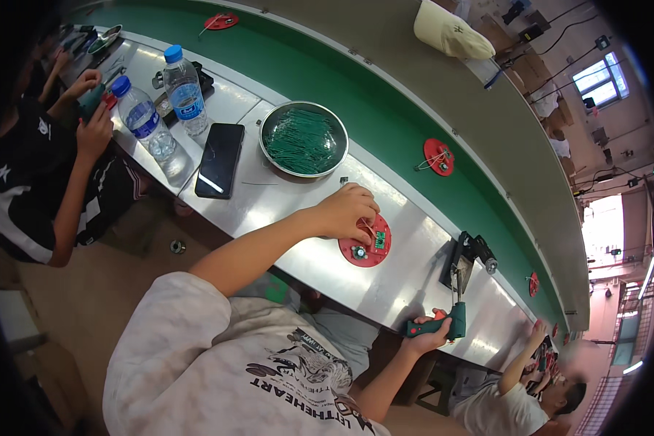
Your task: Soldering electronic components onto circuit boards on an assembly line.
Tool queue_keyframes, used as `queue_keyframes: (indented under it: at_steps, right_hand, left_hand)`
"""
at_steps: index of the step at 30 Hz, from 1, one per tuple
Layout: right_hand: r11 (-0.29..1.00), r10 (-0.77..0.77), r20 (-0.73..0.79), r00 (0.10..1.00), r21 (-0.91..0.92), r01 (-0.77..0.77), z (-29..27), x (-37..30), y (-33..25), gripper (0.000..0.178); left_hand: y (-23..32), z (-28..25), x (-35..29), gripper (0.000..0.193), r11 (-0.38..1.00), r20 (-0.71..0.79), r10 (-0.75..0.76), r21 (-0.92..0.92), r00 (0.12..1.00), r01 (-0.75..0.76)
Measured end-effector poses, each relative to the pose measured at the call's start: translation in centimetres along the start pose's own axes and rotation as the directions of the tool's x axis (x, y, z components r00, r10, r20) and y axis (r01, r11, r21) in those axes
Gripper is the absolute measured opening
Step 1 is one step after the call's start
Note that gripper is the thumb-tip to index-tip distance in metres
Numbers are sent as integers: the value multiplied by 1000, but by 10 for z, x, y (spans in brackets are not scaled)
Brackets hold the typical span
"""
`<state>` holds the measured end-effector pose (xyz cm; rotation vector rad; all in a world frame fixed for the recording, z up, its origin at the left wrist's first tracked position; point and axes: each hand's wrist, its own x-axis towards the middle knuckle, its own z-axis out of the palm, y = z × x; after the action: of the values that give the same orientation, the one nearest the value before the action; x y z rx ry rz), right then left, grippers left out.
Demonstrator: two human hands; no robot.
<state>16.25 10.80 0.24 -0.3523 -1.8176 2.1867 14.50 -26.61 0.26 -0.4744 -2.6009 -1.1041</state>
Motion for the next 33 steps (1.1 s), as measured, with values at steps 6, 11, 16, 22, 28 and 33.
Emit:
queue_keyframes:
  at_steps: [6, 11, 16, 22, 28, 33]
  right_hand:
    - [999, 37, -41, 998, 12, -36, 3, 9, 2, 38]
    - [999, 34, -80, 996, -37, -38, 13, 6, -3, 41]
    - [999, 18, -88, 996, -36, -21, 13, 8, -1, 33]
    - [999, 29, -54, 998, -24, -31, 13, 8, -6, 33]
    - [997, 77, -33, 996, -6, -78, 19, 9, -8, 35]
    - [999, 36, -28, 999, -5, -37, 24, 5, -13, 34]
  left_hand:
    - [-7, 6, -1, 23, 998, -53, -13, -65, 999, 9]
    - [-8, 4, -2, 18, 997, -100, 32, -66, 994, -39]
    - [-7, -39, 0, 8, 999, -409, 48, 18, 911, -45]
    - [-43, -108, 2, 15, 867, -180, -249, 397, 952, 302]
    - [-59, -101, 15, 9, 803, -109, -280, 519, 954, 295]
    - [-63, -102, 14, 6, 856, -163, -249, 425, 955, 296]
